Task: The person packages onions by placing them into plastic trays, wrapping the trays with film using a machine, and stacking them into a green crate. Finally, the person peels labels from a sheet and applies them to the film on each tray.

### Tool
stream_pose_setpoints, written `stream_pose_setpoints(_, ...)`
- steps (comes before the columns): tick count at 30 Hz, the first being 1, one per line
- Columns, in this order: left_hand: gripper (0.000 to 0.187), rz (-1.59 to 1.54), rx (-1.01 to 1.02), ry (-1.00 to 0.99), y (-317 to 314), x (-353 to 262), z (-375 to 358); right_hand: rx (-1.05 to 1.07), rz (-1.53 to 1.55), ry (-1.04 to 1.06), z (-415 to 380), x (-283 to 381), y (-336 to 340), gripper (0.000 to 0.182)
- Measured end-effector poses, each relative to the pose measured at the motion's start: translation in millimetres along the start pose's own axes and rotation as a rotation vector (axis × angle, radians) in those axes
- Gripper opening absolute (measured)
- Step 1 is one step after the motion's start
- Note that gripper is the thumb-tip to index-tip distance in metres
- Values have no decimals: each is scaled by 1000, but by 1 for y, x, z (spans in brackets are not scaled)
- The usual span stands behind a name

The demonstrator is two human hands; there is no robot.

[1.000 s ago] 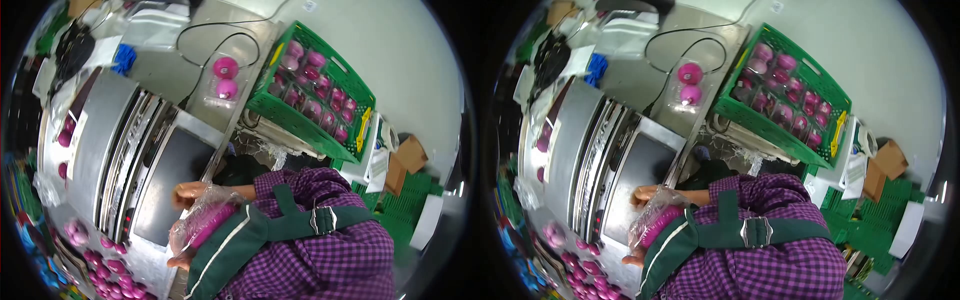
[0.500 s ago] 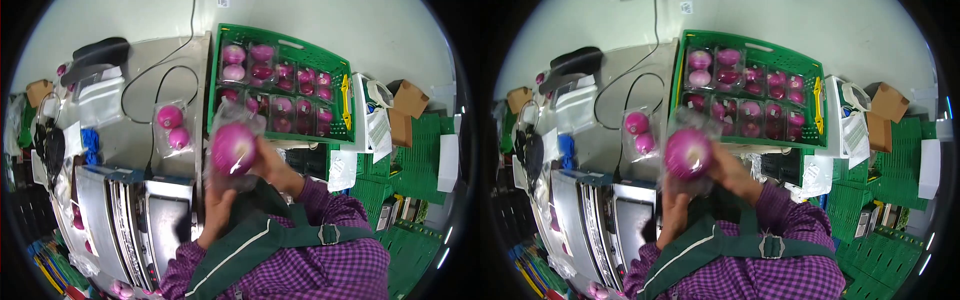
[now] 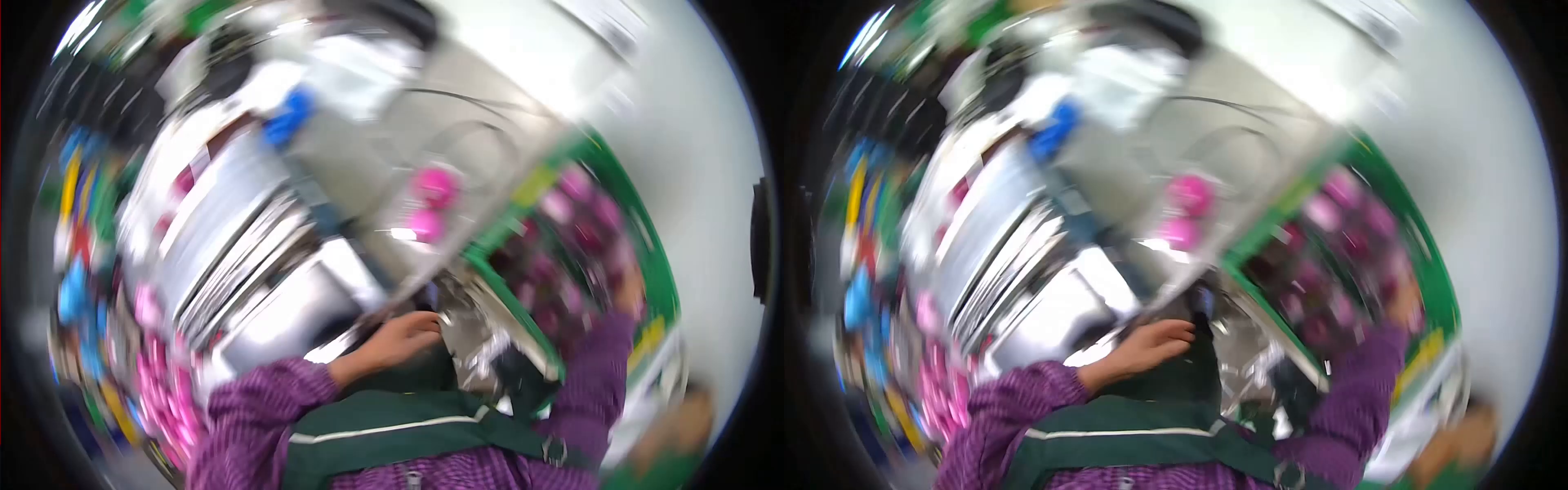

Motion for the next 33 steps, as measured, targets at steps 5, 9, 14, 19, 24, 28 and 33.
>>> stream_pose_setpoints(5, 36, -254, -265, -238, 68, 17, -43, -129, -856, 408, 65, -47, 47, 36)
stream_pose_setpoints(9, 29, -478, -726, -400, 172, 31, -154, -415, -798, 668, 70, 25, -11, 33)
stream_pose_setpoints(14, 29, -799, -1387, -606, 304, 124, -323, -146, -475, 1113, -32, 223, -277, 28)
stream_pose_setpoints(19, 46, -947, -1719, -477, 432, 273, -423, 649, 169, 895, -191, 342, -557, 26)
stream_pose_setpoints(24, 72, -1146, -1789, -247, 567, 402, -460, 1392, 146, 1023, -481, 416, -734, 21)
stream_pose_setpoints(28, 79, -1246, -1706, -202, 624, 441, -474, 1804, 4, 1250, -648, 403, -822, 21)
stream_pose_setpoints(33, 79, -1237, -1468, -458, 624, 425, -464, 1945, -130, 1312, -754, 348, -931, 34)
Point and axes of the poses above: each hand's wrist, its own z-axis towards the middle knuckle, its own y-axis out of the back of the hand, x = y × z, the point moved 6 cm from there along z, towards the middle knuckle, and after that the axes turned 14 degrees about y, right-handed, at the moved point
